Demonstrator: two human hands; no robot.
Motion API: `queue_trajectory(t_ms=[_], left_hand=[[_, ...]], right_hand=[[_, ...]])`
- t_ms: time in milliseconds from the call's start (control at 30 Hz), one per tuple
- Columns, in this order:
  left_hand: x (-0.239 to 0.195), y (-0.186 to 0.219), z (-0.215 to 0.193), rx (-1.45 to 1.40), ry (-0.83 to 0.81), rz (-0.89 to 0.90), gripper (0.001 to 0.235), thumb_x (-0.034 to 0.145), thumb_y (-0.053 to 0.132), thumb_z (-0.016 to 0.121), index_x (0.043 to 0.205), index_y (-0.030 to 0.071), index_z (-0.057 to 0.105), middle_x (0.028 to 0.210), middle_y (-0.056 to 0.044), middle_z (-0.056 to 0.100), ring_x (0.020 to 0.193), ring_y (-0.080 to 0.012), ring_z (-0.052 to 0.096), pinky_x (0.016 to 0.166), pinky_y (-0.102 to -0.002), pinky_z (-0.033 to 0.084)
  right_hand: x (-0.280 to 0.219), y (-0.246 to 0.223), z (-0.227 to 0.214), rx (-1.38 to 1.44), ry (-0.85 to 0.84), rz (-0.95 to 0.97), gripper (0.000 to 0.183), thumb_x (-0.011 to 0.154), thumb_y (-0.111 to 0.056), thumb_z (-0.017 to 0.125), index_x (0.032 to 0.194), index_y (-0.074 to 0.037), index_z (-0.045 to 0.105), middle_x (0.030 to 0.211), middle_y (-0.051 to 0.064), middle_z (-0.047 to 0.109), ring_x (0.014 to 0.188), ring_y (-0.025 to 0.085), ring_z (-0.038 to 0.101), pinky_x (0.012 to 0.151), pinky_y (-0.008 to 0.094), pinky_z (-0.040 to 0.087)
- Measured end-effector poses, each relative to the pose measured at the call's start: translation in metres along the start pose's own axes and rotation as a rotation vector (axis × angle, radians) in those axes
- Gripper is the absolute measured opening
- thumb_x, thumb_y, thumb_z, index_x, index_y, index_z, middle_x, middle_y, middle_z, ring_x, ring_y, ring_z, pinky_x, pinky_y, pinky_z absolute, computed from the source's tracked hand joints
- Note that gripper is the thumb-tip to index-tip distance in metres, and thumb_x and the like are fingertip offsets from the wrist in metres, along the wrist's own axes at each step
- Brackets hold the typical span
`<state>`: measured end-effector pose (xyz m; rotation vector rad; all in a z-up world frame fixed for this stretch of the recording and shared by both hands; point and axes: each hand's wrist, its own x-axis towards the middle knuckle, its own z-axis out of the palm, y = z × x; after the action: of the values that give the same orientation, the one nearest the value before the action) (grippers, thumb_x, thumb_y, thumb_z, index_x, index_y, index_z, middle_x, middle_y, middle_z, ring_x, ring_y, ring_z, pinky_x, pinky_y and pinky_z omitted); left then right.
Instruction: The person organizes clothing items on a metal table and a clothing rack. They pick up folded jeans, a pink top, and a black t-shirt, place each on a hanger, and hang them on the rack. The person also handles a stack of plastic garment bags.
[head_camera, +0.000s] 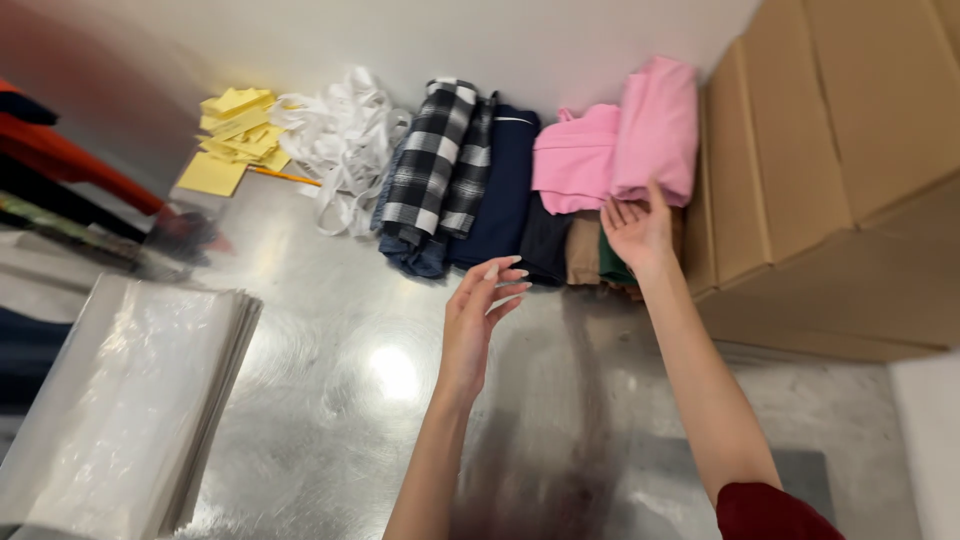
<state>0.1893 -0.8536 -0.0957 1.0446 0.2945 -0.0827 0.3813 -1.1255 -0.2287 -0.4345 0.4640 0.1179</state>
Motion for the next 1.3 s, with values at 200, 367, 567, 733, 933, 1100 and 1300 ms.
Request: queue_trajectory(t_ms=[200, 367, 567, 733, 933, 1100, 1300], left_hand=[[0.0, -0.012, -0.004, 0.052, 0.072, -0.047, 0.032, 0.104, 0.023, 0.051, 0.12, 0.003, 0.071, 0.11, -0.015, 0.072, 0.104, -0.0243, 0.07, 0.098, -0.039, 0.055], [-0.004, -0.019, -0.01, 0.097, 0.101, -0.044, 0.032, 0.104, 0.024, 0.05, 0.119, 0.003, 0.07, 0.11, -0.014, 0.072, 0.104, -0.0242, 0.07, 0.098, -0.04, 0.056], [-0.009, -0.036, -0.01, 0.11, 0.046, -0.076, 0.037, 0.101, 0.028, 0.057, 0.132, 0.007, 0.058, 0.118, -0.015, 0.068, 0.109, -0.0243, 0.066, 0.099, -0.04, 0.053], [-0.031, -0.036, 0.014, -0.075, -0.199, -0.019, 0.071, 0.099, 0.045, 0.059, 0.153, 0.008, 0.031, 0.15, -0.022, 0.047, 0.138, -0.0349, 0.048, 0.111, -0.048, 0.039], [-0.065, -0.04, -0.035, -0.122, 0.014, -0.003, 0.084, 0.092, 0.036, 0.072, 0.16, 0.021, 0.024, 0.158, -0.019, 0.035, 0.14, -0.0406, 0.041, 0.113, -0.061, 0.034], [-0.078, -0.076, -0.107, 0.313, 0.083, 0.041, 0.089, 0.089, 0.039, 0.076, 0.158, 0.014, 0.025, 0.159, -0.025, 0.034, 0.149, -0.0399, 0.032, 0.123, -0.054, 0.025], [-0.117, -0.097, -0.178, 0.226, -0.159, 0.028, 0.059, 0.1, 0.05, 0.059, 0.148, 0.022, 0.037, 0.14, -0.019, 0.048, 0.126, -0.0388, 0.055, 0.105, -0.057, 0.047]], right_hand=[[-0.022, 0.005, 0.04, 0.123, 0.053, -0.017, 0.083, 0.075, -0.044, 0.087, 0.133, -0.009, 0.038, 0.132, 0.011, 0.044, 0.119, 0.025, 0.055, 0.096, 0.039, 0.053], [0.026, -0.011, 0.026, 0.2, 0.063, -0.053, 0.073, 0.073, -0.037, 0.088, 0.123, -0.008, 0.043, 0.124, 0.012, 0.045, 0.113, 0.033, 0.057, 0.093, 0.045, 0.056], [-0.075, 0.016, -0.01, -0.036, -0.039, -0.134, 0.032, 0.092, -0.027, 0.075, 0.115, -0.011, 0.06, 0.117, 0.007, 0.066, 0.108, 0.025, 0.066, 0.09, 0.041, 0.059], [-0.222, 0.083, -0.019, -0.345, 0.004, -0.025, 0.021, 0.099, -0.025, 0.066, 0.11, -0.009, 0.057, 0.103, 0.002, 0.065, 0.091, 0.019, 0.066, 0.079, 0.034, 0.059], [-0.305, 0.141, 0.008, -1.096, -0.099, -0.203, 0.096, 0.082, -0.04, 0.082, 0.156, -0.002, 0.033, 0.149, 0.024, 0.047, 0.136, 0.036, 0.049, 0.109, 0.055, 0.042], [-0.353, 0.194, 0.022, -1.449, -0.358, -0.547, 0.123, 0.065, -0.035, 0.096, 0.157, 0.001, 0.023, 0.155, 0.034, 0.032, 0.146, 0.052, 0.026, 0.119, 0.062, 0.02], [-0.388, 0.253, 0.012, -1.5, -0.233, -0.503, 0.081, 0.09, -0.037, 0.073, 0.156, -0.01, 0.033, 0.142, 0.026, 0.054, 0.132, 0.046, 0.051, 0.106, 0.062, 0.043]])
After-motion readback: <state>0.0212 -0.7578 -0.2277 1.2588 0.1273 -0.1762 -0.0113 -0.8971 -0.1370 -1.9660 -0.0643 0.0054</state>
